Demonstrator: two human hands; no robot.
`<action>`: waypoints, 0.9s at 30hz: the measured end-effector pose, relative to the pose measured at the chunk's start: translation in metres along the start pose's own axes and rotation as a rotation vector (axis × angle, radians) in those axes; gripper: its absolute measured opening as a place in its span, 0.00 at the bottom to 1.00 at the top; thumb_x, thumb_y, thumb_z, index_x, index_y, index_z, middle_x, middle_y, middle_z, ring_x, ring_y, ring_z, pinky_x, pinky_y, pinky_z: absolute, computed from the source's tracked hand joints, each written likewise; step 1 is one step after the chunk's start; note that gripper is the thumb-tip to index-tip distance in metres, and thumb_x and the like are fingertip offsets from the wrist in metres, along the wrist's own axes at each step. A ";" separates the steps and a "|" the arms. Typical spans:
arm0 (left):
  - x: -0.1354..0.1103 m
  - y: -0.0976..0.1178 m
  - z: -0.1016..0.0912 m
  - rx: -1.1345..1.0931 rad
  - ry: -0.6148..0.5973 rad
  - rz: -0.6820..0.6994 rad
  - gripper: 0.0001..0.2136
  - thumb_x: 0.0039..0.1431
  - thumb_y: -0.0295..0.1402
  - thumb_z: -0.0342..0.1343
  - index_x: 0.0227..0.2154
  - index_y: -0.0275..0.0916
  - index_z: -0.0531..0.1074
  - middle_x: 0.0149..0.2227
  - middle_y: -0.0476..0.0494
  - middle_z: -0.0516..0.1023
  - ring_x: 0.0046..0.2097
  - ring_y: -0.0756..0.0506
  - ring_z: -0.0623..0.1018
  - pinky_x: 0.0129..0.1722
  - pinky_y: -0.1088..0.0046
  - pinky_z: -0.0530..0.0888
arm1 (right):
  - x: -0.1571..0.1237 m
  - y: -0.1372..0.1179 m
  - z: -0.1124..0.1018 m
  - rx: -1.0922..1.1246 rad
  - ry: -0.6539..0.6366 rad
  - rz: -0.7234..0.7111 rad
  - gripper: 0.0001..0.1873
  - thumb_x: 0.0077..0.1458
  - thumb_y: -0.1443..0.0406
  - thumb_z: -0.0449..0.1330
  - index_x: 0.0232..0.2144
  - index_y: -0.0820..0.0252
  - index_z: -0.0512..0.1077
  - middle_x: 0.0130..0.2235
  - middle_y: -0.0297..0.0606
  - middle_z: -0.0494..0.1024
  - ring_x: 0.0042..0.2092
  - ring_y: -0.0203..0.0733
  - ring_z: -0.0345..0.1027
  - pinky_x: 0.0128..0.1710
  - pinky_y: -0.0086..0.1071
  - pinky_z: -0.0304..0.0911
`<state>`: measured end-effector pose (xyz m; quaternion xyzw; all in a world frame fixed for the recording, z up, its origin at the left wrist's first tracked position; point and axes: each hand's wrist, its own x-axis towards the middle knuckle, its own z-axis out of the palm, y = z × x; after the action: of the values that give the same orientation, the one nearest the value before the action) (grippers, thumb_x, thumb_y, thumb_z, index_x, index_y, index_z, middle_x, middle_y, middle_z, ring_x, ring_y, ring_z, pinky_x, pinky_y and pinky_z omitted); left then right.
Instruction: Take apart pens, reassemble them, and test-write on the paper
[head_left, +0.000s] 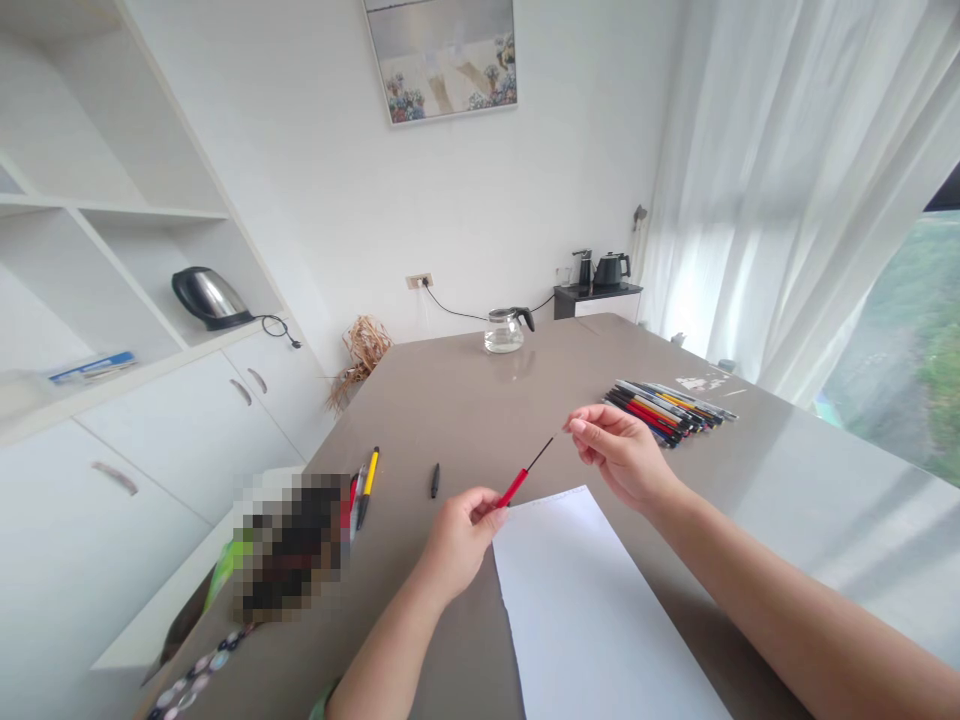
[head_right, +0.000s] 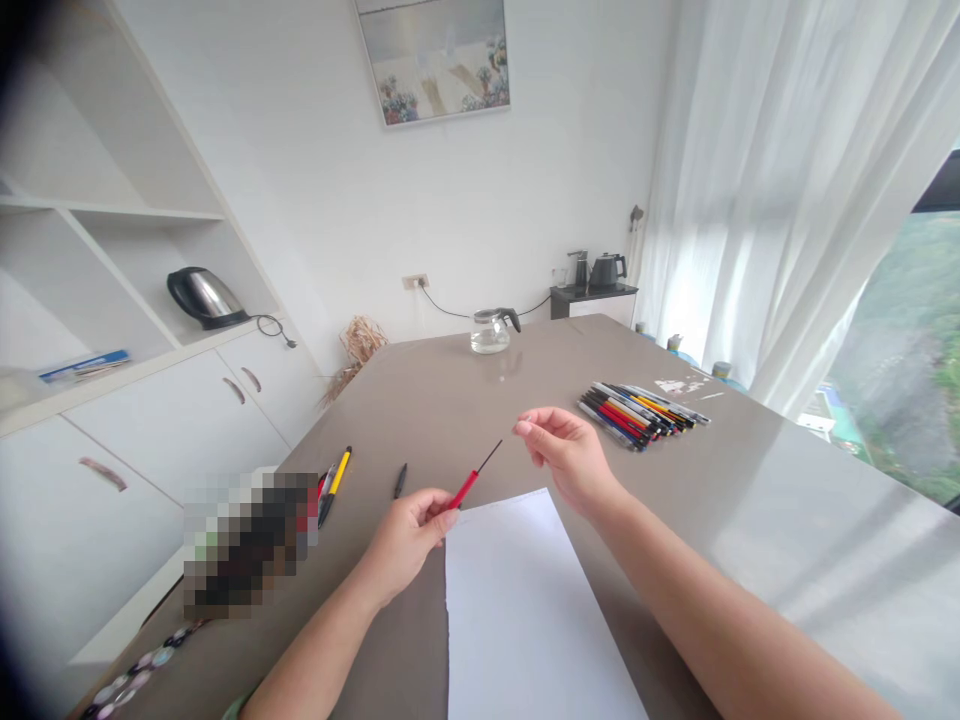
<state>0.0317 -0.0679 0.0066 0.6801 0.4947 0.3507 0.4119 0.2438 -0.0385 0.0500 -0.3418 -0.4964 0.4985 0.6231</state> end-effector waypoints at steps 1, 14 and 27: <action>0.000 0.000 0.000 0.004 -0.004 0.000 0.10 0.51 0.38 0.48 0.32 0.38 0.69 0.30 0.46 0.72 0.32 0.48 0.70 0.33 0.72 0.65 | 0.000 0.000 0.000 0.004 0.004 0.001 0.09 0.41 0.62 0.61 0.26 0.61 0.68 0.22 0.31 0.67 0.21 0.28 0.54 0.19 0.25 0.50; -0.001 -0.002 0.001 0.021 -0.018 -0.001 0.11 0.52 0.38 0.48 0.32 0.39 0.69 0.31 0.46 0.73 0.32 0.48 0.70 0.33 0.72 0.65 | -0.001 0.003 0.001 -0.013 -0.017 0.035 0.10 0.40 0.62 0.62 0.26 0.62 0.68 0.25 0.33 0.69 0.22 0.28 0.55 0.19 0.25 0.51; 0.000 -0.002 0.001 0.034 -0.005 0.016 0.10 0.52 0.38 0.48 0.32 0.39 0.69 0.30 0.47 0.72 0.32 0.48 0.70 0.32 0.73 0.64 | -0.006 0.019 0.004 -0.097 -0.109 0.131 0.11 0.41 0.60 0.61 0.27 0.61 0.69 0.23 0.31 0.67 0.20 0.27 0.52 0.20 0.26 0.50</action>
<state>0.0313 -0.0672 0.0043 0.6918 0.4941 0.3439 0.3987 0.2347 -0.0395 0.0314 -0.3756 -0.5297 0.5316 0.5438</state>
